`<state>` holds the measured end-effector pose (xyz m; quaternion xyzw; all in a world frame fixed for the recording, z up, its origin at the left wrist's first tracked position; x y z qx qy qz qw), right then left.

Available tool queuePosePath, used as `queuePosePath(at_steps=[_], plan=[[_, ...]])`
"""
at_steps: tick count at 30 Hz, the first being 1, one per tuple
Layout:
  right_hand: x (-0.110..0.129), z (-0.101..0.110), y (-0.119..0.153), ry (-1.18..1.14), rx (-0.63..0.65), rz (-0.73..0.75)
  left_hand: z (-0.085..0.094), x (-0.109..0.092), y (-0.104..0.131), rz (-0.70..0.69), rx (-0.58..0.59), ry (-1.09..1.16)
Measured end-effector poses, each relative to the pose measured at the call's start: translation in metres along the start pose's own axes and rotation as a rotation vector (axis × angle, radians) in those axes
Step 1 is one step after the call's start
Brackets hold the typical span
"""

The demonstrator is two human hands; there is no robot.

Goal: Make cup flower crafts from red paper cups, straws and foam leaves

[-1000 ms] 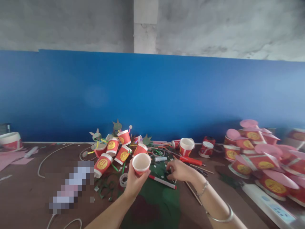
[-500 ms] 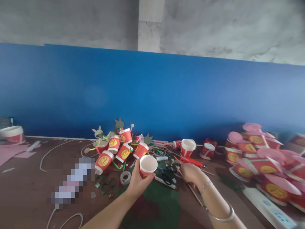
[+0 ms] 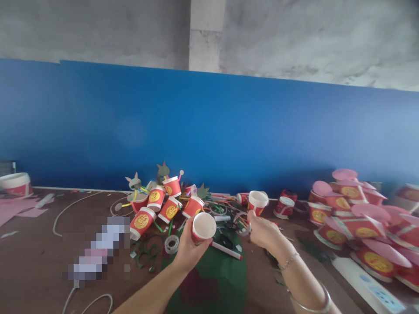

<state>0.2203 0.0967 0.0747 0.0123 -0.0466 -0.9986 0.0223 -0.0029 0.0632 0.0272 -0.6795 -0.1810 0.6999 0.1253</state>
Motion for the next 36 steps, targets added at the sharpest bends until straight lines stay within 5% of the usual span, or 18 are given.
queuePosePath(at_steps=[6,9,14,17,23,36], plan=[[-0.03,0.02,0.01,0.043,-0.009,-0.134,0.005,-0.008,0.005,-0.185,-0.054,-0.306],[-0.034,0.035,0.015,-0.004,-0.11,-0.142,0.002,-0.015,0.007,-0.261,-0.055,-0.477],[0.009,0.057,0.018,-0.527,-0.358,0.171,-0.004,-0.022,0.009,-0.31,-0.014,-0.62],[0.046,0.054,0.023,-0.862,-0.326,0.421,-0.006,-0.025,0.011,-0.352,-0.004,-0.663],[0.083,0.046,0.039,-0.827,-0.307,0.609,-0.007,-0.029,0.012,-0.362,0.005,-0.674],[0.104,0.039,0.049,-0.71,-0.247,0.731,-0.008,-0.023,0.009,-0.265,0.052,-0.589]])
Point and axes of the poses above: each hand's wrist, its own y-axis away from the middle knuckle, its own z-axis out of the back of the hand, x = y × z, the point moved 8 cm from there along -y, towards the middle knuckle, and after that the axes turned 1 degree about z, right-handed, at the moved point
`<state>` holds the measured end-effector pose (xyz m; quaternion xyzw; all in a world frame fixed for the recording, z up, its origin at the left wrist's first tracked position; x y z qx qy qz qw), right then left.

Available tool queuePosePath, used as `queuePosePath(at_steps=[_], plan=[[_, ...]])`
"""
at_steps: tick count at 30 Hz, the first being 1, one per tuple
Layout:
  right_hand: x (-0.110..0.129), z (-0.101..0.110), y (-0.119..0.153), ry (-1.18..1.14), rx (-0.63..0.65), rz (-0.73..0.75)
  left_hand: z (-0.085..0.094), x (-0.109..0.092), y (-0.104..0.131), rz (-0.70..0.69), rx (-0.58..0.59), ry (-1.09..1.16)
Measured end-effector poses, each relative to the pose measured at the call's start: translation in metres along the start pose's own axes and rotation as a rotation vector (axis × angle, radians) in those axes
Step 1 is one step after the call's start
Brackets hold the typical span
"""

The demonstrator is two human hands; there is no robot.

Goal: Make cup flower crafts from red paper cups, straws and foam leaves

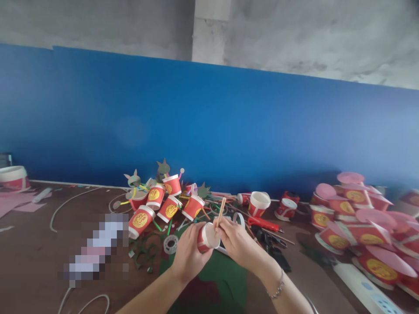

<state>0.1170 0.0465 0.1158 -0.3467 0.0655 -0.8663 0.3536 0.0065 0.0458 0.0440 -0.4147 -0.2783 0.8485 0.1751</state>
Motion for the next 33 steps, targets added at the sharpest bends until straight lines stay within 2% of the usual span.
queuePosePath(at_steps=[7,12,20,23,26,29,33], plan=[[-0.008,-0.009,0.0,0.079,0.041,0.023,0.001,0.003,0.003,-0.029,-0.049,-0.015],[-0.006,-0.005,-0.001,0.25,-0.014,0.04,0.004,0.004,0.005,-0.048,-0.112,0.0],[-0.012,-0.009,-0.003,0.29,-0.048,0.028,0.003,0.014,0.001,0.129,-0.102,0.164],[-0.017,-0.007,-0.004,0.107,-0.082,0.017,0.007,0.017,-0.001,0.215,-0.138,0.3],[-0.03,-0.001,-0.003,-0.087,-0.135,-0.077,0.011,0.027,-0.001,0.34,-0.202,0.452],[-0.033,-0.006,-0.004,-0.082,-0.076,-0.125,0.01,0.035,-0.001,0.398,-0.229,0.554],[-0.029,-0.017,-0.004,0.047,0.036,-0.132,0.006,0.036,0.0,0.386,-0.202,0.58]])
Point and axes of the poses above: each hand's wrist, its own y-axis away from the middle knuckle, its own z-axis out of the back of the hand, x = y × z, the point moved 8 cm from there along -y, towards the middle knuckle, and after that the axes turned 1 degree about z, right-handed, at the moved point
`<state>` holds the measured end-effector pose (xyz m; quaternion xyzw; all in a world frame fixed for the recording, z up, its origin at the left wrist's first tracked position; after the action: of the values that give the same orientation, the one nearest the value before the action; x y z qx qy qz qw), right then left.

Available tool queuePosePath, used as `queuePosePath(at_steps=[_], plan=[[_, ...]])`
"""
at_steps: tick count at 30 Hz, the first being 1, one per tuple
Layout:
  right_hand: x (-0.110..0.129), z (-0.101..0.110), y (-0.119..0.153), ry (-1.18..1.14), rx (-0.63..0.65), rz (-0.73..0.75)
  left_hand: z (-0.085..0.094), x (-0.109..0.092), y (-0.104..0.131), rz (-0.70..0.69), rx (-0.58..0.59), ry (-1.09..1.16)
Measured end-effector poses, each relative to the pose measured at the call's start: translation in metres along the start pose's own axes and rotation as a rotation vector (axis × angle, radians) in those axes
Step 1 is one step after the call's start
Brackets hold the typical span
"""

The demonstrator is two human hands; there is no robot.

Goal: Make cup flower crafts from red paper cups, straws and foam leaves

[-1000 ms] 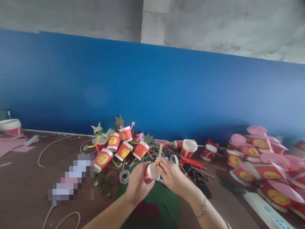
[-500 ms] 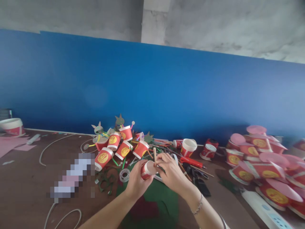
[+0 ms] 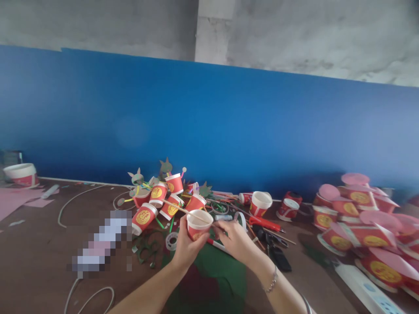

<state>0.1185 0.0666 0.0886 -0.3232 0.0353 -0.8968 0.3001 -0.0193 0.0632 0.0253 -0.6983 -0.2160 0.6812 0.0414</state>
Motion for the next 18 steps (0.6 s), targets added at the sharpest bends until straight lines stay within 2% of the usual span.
queuePosePath(at_steps=[3,6,10,14,18], plan=[[0.003,-0.001,0.001,0.094,0.002,-0.005,0.002,0.002,0.002,0.003,-0.042,-0.022],[0.004,-0.005,0.004,0.128,0.065,-0.015,0.005,0.002,0.003,0.011,-0.095,-0.085],[0.003,-0.011,0.011,-0.016,0.227,-0.066,0.007,-0.005,0.005,-0.011,-0.126,-0.116],[-0.01,-0.008,0.025,-0.249,0.448,-0.213,0.015,-0.008,0.002,0.014,-0.221,-0.067],[-0.023,0.006,0.042,-0.24,0.606,-0.3,0.028,-0.008,-0.001,0.045,-0.338,-0.058]])
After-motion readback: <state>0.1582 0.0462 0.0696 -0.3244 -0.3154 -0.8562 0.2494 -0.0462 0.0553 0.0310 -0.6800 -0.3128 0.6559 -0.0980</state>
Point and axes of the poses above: each hand's wrist, its own y-axis away from the middle knuckle, its own z-axis out of the back of the hand, x = y × z, the point moved 8 cm from there along -y, towards the middle knuckle, and after that the axes turned 1 degree about z, right-handed, at the moved point
